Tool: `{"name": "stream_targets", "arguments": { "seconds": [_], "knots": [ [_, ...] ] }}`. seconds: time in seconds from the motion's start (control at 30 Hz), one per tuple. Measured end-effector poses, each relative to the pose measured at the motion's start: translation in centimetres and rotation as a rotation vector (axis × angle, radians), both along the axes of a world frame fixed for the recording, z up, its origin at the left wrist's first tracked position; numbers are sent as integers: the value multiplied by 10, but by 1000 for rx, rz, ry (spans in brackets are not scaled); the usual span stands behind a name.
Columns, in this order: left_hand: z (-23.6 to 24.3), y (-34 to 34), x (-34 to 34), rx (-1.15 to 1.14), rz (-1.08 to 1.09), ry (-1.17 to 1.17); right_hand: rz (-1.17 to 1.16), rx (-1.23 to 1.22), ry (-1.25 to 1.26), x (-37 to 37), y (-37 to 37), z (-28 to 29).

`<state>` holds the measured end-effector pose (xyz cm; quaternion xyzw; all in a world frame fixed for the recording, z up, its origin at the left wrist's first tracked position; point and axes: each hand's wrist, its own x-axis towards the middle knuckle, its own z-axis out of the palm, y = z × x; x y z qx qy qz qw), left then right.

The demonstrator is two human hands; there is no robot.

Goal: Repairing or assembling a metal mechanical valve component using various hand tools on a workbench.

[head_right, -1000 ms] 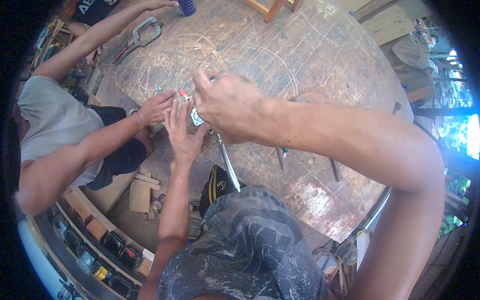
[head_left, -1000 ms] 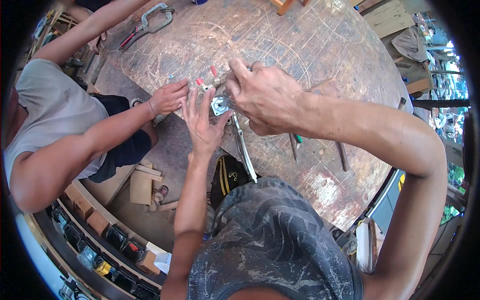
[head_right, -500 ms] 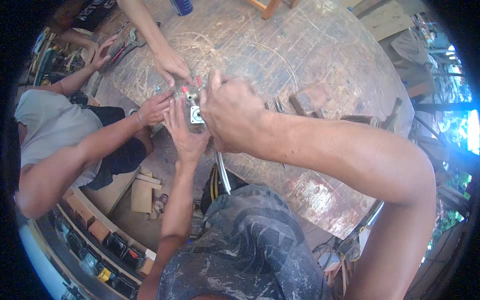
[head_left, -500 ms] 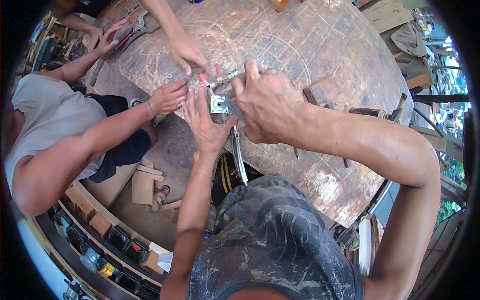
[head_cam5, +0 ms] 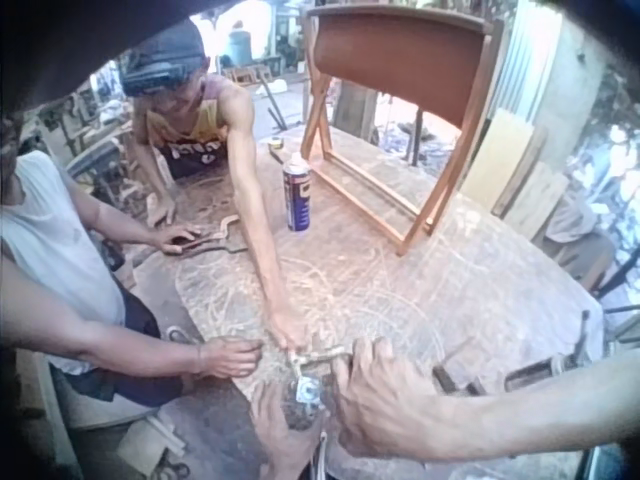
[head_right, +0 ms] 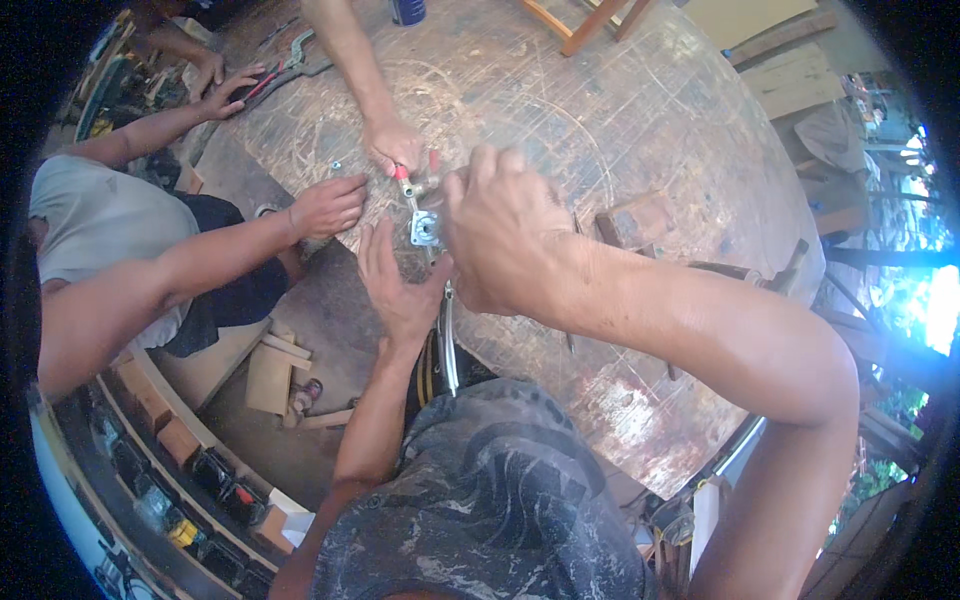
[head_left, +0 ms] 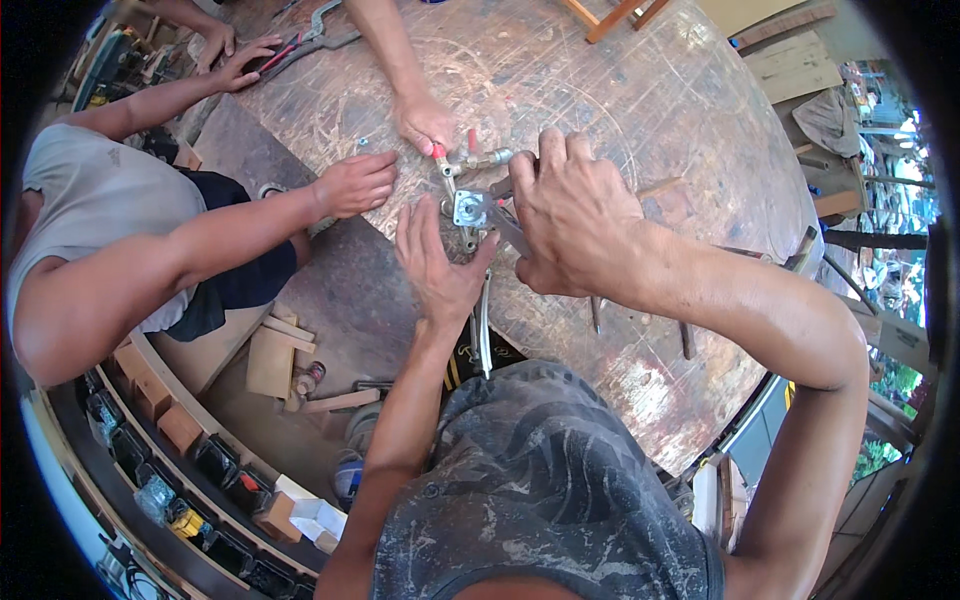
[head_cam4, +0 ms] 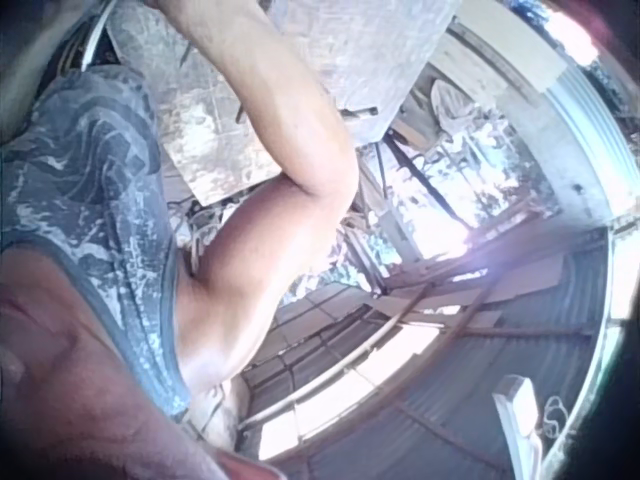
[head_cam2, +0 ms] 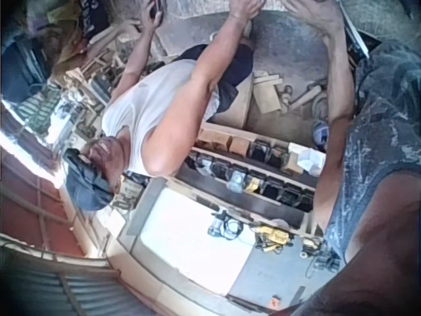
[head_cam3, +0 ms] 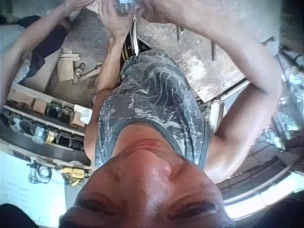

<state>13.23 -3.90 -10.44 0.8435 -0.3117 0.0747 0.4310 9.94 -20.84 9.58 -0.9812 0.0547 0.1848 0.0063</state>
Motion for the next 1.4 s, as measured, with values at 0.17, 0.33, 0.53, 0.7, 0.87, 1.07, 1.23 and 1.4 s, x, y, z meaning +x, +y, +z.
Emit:
{"name": "stream_targets", "arguments": {
  "seconds": [0.17,0.33,0.53,0.7,0.87,1.07,1.23,1.4],
  "knots": [
    [-5,-18,-2,31,26,-92,-31,-93,103,-6,8,-5],
    [-8,-25,-5,36,81,-79,14,-96,117,0,8,-2],
    [-6,-13,11,26,22,-207,82,-58,214,16,13,5],
    [3,3,18,-4,-79,-154,102,-26,221,32,17,11],
    [6,4,12,15,-73,-186,202,-47,206,48,19,24],
    [-8,1,0,84,-36,-101,224,-161,418,79,25,23],
    [-17,0,-1,84,1,-160,229,-62,521,95,24,30],
    [-11,1,4,151,-15,-229,244,34,555,101,25,39]
  ]
}}
